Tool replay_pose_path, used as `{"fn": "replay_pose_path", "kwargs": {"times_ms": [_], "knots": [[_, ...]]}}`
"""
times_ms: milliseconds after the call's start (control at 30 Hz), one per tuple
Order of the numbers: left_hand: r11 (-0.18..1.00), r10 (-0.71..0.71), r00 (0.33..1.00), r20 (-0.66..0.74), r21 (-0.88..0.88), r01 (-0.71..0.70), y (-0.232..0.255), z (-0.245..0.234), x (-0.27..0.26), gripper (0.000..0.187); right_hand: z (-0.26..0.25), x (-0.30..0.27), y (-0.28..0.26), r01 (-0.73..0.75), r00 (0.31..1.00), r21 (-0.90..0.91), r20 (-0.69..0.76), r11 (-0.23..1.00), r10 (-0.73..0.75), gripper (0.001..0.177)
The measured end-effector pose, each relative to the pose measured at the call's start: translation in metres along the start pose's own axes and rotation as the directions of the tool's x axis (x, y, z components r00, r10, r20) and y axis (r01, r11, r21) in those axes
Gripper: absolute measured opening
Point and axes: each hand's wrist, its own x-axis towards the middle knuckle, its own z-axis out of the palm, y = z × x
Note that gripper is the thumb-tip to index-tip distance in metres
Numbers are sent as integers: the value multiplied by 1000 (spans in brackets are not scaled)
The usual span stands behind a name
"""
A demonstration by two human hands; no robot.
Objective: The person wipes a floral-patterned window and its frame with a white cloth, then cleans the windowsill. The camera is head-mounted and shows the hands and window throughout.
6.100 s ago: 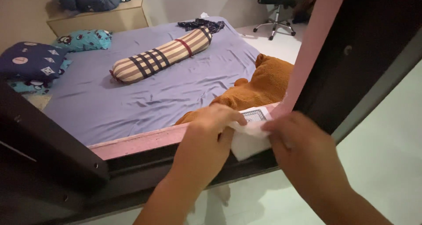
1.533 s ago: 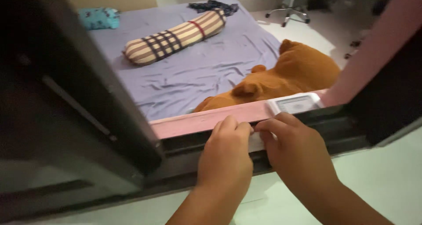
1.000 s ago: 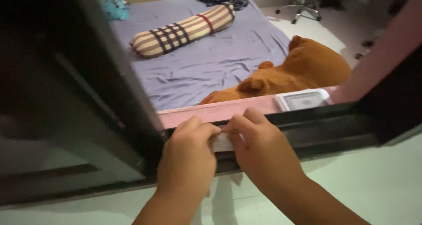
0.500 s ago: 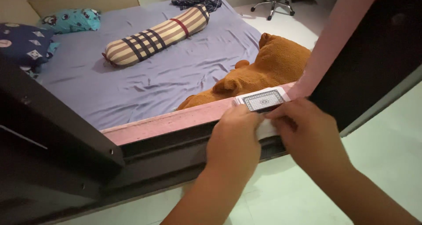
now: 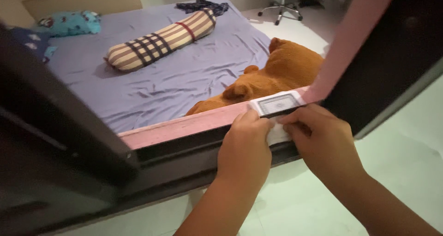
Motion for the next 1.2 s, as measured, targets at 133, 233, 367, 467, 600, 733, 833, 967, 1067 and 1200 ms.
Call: {"fn": "replay_pose_path", "kwargs": {"times_ms": [133,233,367,467,600,733,833,967,1067,1200], "knots": [[989,-150,987,62,-2,150,-10,-45,-15,21,22,-10,-30,118,993,-12,4,993,-118,11],[959,-280,955,95,57,276,-29,-71,-28,29,42,-15,-55,165,985,-32,60,986,-163,8],[953,-287,958,-6,96,286,-46,-102,-47,35,66,-28,-86,225,971,62,62,972,-229,9],[938,-331,944,-10,107,330,-55,-116,-52,36,78,-33,-97,285,957,82,36,955,-289,8],[971,-210,976,-59,102,215,-65,-115,-54,36,80,-33,-101,304,952,84,-1,949,-305,8],[979,-185,981,-54,82,189,-62,-107,-47,27,70,-29,-93,216,974,72,61,974,-220,9],[982,-186,982,-40,32,187,-50,-88,-38,25,58,-21,-74,167,984,71,56,983,-171,12],[977,-211,977,35,42,210,-24,-48,-20,30,33,-11,-40,73,997,-1,27,997,-73,12],[1000,5,998,-63,15,-4,-11,-11,-6,21,11,-1,-14,89,996,-80,-12,993,-90,16],[999,-34,999,11,26,34,12,30,12,13,-10,8,19,71,993,-103,-88,992,-80,14]]}}
